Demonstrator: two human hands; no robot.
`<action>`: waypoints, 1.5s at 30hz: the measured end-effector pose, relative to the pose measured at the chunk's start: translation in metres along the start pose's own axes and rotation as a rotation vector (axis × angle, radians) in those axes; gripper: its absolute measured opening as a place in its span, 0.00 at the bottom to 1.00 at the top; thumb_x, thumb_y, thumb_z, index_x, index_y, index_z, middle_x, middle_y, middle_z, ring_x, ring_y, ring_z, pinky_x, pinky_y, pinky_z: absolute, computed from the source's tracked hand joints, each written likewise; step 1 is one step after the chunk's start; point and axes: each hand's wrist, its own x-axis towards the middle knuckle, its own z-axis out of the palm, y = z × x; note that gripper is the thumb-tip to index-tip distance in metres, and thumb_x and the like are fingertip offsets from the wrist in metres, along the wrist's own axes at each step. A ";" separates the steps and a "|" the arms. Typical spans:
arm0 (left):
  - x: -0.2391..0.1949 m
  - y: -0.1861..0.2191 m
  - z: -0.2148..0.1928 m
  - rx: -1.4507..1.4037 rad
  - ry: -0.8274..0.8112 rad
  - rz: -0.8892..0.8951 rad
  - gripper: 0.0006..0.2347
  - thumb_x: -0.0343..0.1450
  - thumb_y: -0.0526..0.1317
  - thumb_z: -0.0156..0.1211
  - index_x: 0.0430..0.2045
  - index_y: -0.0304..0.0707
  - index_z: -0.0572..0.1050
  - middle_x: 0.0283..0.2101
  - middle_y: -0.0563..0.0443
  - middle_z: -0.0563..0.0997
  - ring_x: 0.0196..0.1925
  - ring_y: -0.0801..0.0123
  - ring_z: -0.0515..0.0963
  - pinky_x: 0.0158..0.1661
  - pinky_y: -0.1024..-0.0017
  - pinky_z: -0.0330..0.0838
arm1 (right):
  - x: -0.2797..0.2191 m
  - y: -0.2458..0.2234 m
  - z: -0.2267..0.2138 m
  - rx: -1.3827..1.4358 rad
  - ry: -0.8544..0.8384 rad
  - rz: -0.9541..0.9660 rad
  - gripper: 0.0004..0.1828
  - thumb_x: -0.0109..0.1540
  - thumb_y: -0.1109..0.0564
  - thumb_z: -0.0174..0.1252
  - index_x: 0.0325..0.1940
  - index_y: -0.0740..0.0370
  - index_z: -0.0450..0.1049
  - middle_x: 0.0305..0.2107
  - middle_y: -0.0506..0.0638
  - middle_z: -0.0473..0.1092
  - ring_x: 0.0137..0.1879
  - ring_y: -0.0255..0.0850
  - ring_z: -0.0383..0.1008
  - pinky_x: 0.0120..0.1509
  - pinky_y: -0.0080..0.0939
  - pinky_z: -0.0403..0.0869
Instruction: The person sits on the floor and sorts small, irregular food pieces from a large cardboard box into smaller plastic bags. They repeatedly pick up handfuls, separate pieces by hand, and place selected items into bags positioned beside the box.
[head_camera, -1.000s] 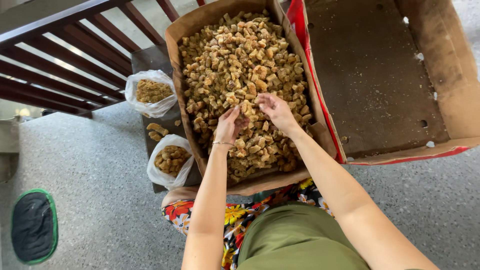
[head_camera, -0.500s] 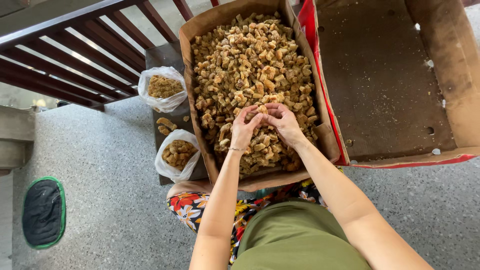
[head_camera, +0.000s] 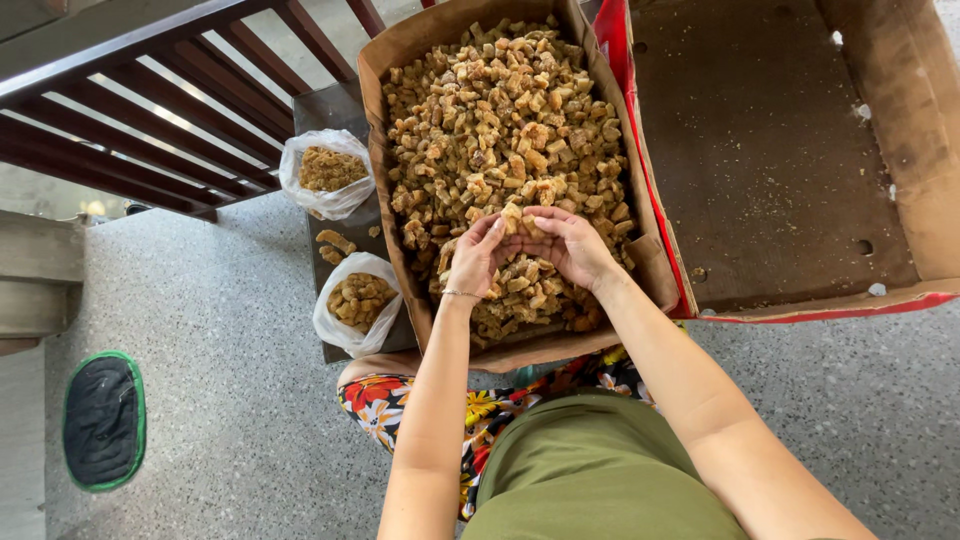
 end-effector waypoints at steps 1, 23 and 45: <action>-0.003 0.000 0.001 -0.057 -0.003 -0.002 0.12 0.78 0.38 0.56 0.51 0.28 0.74 0.42 0.45 0.83 0.41 0.66 0.84 0.44 0.69 0.82 | 0.000 0.000 0.000 0.018 0.023 -0.015 0.17 0.67 0.61 0.49 0.58 0.69 0.71 0.44 0.59 0.77 0.50 0.45 0.80 0.60 0.46 0.79; -0.019 -0.022 -0.008 0.020 -0.011 -0.186 0.14 0.74 0.39 0.63 0.49 0.27 0.75 0.40 0.47 0.82 0.38 0.67 0.82 0.42 0.69 0.80 | 0.010 0.038 -0.035 -0.368 0.106 -0.041 0.13 0.69 0.52 0.56 0.50 0.63 0.77 0.37 0.49 0.77 0.42 0.36 0.76 0.45 0.39 0.75; 0.083 0.001 0.054 1.547 -0.066 0.556 0.14 0.74 0.29 0.54 0.54 0.33 0.75 0.56 0.39 0.78 0.57 0.44 0.73 0.59 0.53 0.64 | -0.021 0.024 -0.093 0.363 0.230 0.064 0.11 0.70 0.47 0.54 0.49 0.53 0.77 0.30 0.45 0.74 0.36 0.35 0.76 0.26 0.30 0.68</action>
